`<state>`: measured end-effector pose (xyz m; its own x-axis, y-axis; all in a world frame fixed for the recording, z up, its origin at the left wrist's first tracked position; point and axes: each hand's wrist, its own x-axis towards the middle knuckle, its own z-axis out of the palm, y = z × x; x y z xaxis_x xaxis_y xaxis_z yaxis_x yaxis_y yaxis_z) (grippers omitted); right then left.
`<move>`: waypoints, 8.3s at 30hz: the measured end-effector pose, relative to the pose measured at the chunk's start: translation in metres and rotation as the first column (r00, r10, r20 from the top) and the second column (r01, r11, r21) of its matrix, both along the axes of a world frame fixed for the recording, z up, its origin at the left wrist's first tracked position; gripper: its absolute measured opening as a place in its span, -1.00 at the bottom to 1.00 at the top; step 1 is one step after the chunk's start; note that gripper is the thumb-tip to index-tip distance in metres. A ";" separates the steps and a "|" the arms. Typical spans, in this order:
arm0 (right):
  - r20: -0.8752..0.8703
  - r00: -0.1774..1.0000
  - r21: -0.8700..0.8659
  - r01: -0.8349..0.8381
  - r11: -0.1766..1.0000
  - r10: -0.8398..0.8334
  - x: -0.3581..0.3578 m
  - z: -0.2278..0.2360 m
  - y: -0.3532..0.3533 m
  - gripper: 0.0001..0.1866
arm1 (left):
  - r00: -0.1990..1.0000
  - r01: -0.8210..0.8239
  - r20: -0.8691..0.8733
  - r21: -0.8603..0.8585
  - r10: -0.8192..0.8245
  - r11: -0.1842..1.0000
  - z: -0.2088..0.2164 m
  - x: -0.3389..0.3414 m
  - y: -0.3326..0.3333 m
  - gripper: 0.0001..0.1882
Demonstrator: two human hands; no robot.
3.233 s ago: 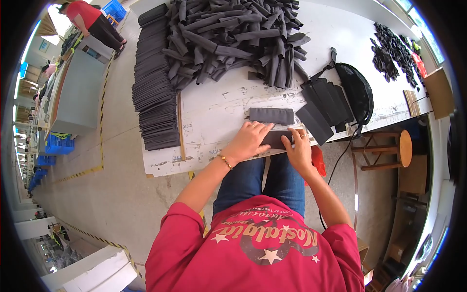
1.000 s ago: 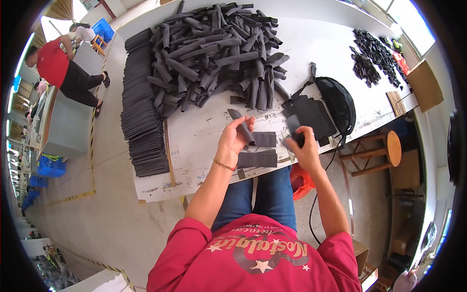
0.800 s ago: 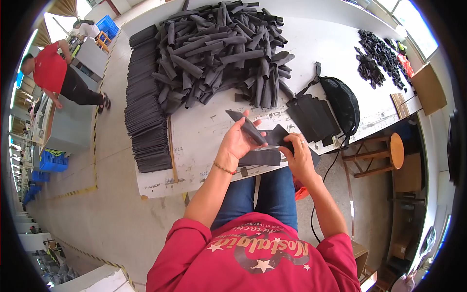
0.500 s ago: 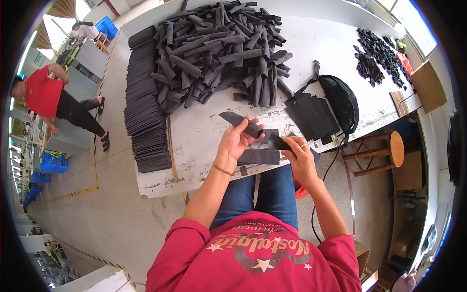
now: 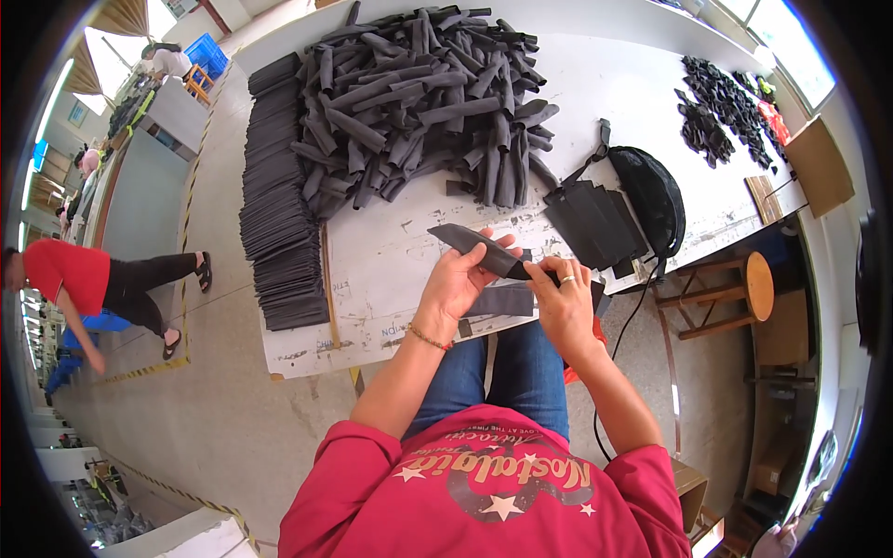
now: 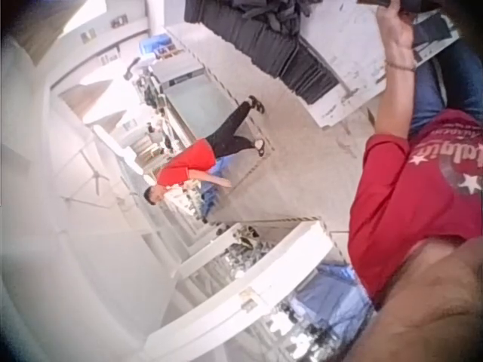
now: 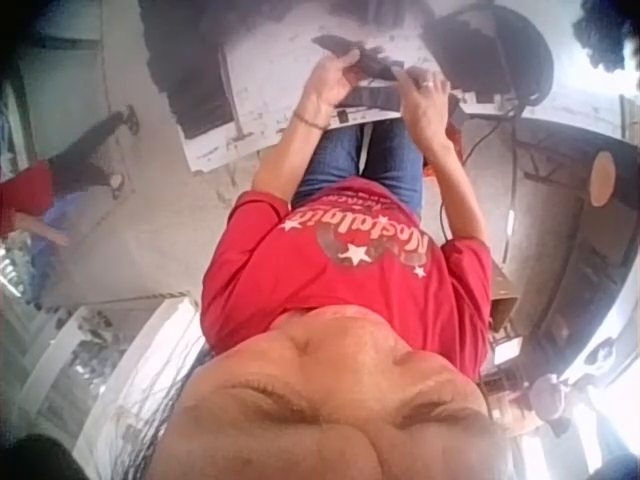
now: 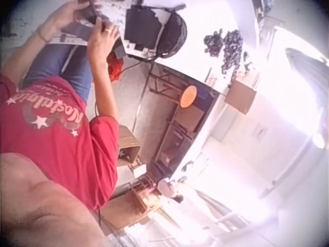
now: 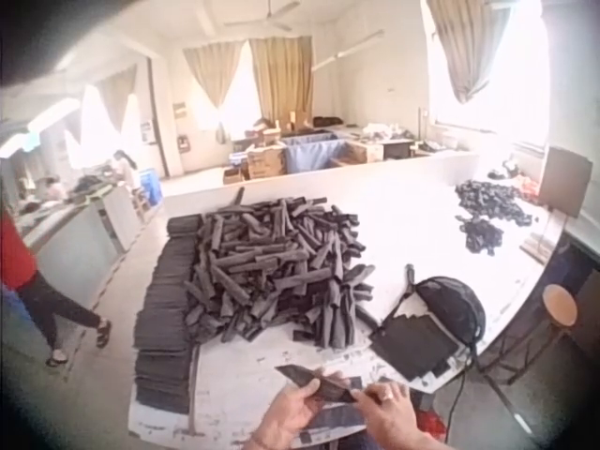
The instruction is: Assembling gray foam components by fitting them together at a factory workbench.
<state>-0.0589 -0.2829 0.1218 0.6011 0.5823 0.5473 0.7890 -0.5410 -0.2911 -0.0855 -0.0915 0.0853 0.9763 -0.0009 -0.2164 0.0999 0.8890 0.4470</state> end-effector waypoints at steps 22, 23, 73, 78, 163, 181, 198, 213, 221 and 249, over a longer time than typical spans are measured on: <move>-0.196 0.968 0.117 -0.134 0.984 0.155 -0.011 -0.001 0.033 -0.59 | 0.945 -0.325 0.053 0.028 0.323 0.945 0.006 -0.007 -0.030 -0.68; -0.247 0.959 0.107 -0.118 0.987 0.141 -0.012 -0.002 0.024 -0.61 | 0.934 -0.355 0.082 0.097 0.349 0.930 0.014 -0.009 -0.024 -0.67; -0.202 0.924 0.298 -0.257 0.920 0.324 0.001 0.005 0.035 -0.86 | 0.882 -0.451 0.128 -0.046 0.453 0.892 0.030 -0.011 -0.036 -0.66; -0.226 0.918 0.284 -0.258 0.923 0.326 0.001 0.001 0.037 -0.87 | 0.878 -0.464 0.118 -0.033 0.465 0.885 0.024 -0.011 -0.036 -0.66; -0.043 0.991 -0.009 0.129 0.992 -0.129 0.052 -0.068 -0.070 -0.60 | 0.968 -0.196 -0.117 0.190 0.220 0.962 -0.001 -0.003 0.048 -0.72; -0.206 0.965 0.257 -0.106 0.961 0.162 -0.002 0.001 0.007 -0.54 | 0.957 -0.209 -0.141 0.267 0.253 0.941 0.004 0.001 0.024 -0.72; -0.047 0.999 0.245 0.025 0.969 -0.013 -0.012 0.008 0.036 -0.48 | 0.949 -0.308 0.071 0.421 0.307 0.853 0.032 -0.016 -0.010 -0.53; -0.202 0.959 0.142 -0.173 0.975 0.200 -0.018 0.007 0.026 -0.60 | 0.935 -0.310 0.234 0.176 0.267 0.934 0.023 -0.017 -0.015 -0.68; -0.260 0.947 0.105 -0.168 0.980 0.190 -0.018 0.010 0.027 -0.69 | 0.959 -0.230 0.189 0.073 0.213 0.970 0.009 -0.019 -0.038 -0.66; -0.251 0.906 0.301 -0.263 0.917 0.342 0.001 -0.002 0.038 -0.86 | 0.840 -0.511 0.184 -0.044 0.510 0.858 0.019 -0.011 -0.042 -0.66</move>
<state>-0.0579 -0.2451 0.1197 0.5739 0.6260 0.5280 0.7595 -0.1658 -0.6290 -0.0967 -0.1336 0.1038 0.8598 0.5096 -0.0333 -0.4512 0.7886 0.4178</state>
